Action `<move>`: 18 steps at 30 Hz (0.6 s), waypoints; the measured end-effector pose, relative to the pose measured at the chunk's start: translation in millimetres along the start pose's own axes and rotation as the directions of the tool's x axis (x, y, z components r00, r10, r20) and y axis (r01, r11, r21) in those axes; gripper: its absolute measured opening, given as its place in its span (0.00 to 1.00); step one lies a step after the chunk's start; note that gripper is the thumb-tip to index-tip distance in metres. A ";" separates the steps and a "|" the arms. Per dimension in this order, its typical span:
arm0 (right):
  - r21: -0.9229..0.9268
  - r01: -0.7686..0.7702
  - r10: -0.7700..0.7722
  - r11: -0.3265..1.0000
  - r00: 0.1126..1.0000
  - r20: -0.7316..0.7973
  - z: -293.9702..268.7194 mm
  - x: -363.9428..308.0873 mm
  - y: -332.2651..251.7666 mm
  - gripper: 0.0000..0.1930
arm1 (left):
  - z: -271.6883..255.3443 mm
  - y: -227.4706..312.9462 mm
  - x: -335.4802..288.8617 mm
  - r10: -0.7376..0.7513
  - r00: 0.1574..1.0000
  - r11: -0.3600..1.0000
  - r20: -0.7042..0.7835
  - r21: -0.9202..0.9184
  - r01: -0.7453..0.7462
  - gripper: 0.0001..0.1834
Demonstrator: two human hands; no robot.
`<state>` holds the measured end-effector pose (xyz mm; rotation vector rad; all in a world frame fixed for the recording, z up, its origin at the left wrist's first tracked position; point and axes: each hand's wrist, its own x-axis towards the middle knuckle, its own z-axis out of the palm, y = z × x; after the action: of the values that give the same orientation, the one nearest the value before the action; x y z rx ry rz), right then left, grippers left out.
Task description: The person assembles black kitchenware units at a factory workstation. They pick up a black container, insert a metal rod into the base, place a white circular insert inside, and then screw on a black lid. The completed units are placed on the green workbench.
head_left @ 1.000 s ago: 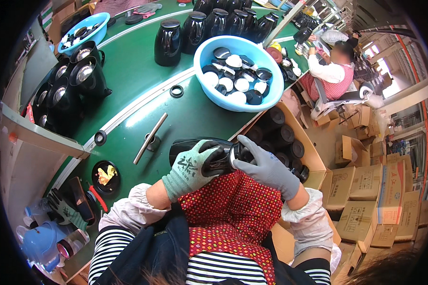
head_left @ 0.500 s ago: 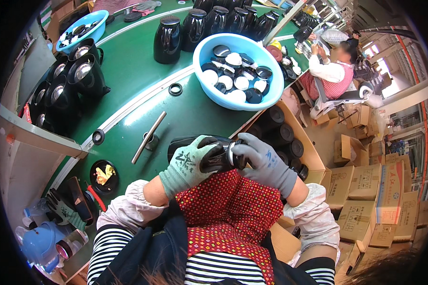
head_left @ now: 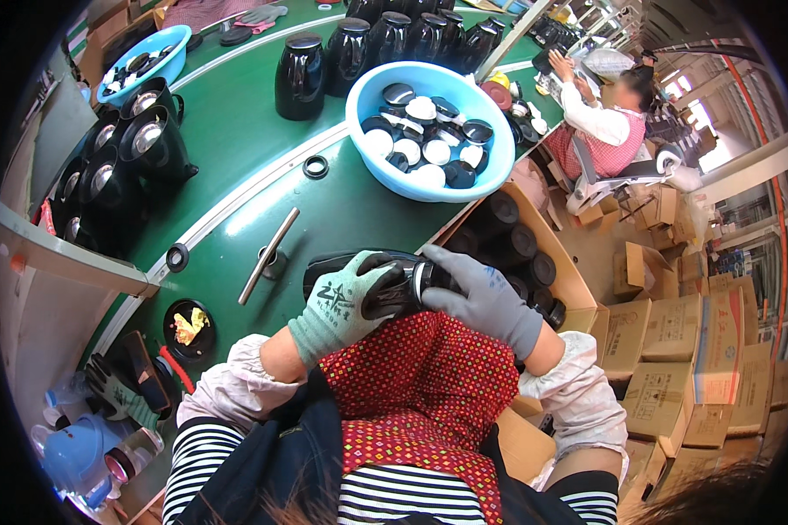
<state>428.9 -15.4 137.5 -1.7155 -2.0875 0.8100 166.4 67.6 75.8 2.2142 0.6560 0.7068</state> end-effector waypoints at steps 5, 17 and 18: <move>0.003 -0.204 0.203 0.979 0.975 -0.095 8.2 -3.5 -20.5 0.47 | -0.4 0.2 -3.9 -0.005 1.000 1.000 0.010 -0.016 0.005 0.36; -0.199 0.180 -0.211 0.963 0.967 -0.142 22.9 -14.6 -22.3 0.39 | -4.7 -0.6 -12.9 0.045 0.997 0.999 0.060 -0.021 -0.044 0.39; -0.285 0.286 -0.331 0.915 0.935 -0.124 23.0 -13.3 -19.2 0.38 | -6.1 -1.1 -12.5 0.057 0.995 0.998 0.077 -0.030 -0.055 0.39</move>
<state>403.6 -35.6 132.4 -1.4524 -2.3439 0.2918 153.1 63.2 75.0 2.2296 0.5436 0.6505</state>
